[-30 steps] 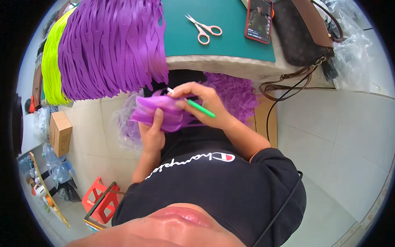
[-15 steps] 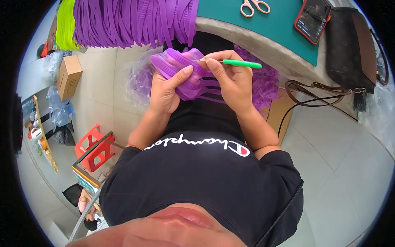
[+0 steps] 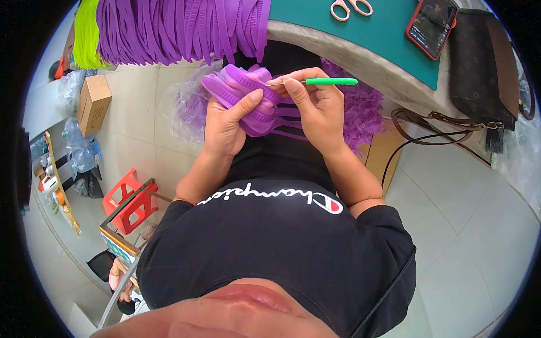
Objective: The person weaves strips of cut material using a hook tool and trims a piece with scissors.
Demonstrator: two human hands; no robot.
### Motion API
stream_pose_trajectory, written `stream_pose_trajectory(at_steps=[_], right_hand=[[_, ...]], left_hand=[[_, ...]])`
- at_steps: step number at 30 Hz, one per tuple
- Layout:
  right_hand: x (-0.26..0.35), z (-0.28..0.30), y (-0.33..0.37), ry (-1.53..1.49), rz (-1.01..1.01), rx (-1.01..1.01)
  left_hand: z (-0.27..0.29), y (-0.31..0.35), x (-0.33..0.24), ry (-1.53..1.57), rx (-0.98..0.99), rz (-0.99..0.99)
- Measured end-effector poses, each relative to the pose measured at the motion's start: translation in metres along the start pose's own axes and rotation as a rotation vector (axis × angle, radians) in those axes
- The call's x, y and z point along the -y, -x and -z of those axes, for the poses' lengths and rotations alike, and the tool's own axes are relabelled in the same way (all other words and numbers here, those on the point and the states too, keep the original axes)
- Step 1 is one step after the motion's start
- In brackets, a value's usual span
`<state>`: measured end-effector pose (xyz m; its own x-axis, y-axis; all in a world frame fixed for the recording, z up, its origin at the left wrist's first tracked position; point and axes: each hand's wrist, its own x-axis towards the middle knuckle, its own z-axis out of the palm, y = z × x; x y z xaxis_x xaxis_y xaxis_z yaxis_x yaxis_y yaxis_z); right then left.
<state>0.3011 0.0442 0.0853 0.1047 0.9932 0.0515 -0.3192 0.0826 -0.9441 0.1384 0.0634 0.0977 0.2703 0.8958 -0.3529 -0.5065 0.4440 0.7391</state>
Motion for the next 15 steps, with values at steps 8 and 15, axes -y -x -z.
stream_pose_trajectory(at_steps=[8,15], right_hand=[[0.000,-0.002,0.001,0.012,-0.001,-0.001],[-0.001,0.041,-0.043,0.835,0.695,-0.206]], left_hand=[[0.002,0.003,0.001,-0.031,-0.002,-0.052],[0.004,0.018,-0.022,-0.233,0.213,0.164]])
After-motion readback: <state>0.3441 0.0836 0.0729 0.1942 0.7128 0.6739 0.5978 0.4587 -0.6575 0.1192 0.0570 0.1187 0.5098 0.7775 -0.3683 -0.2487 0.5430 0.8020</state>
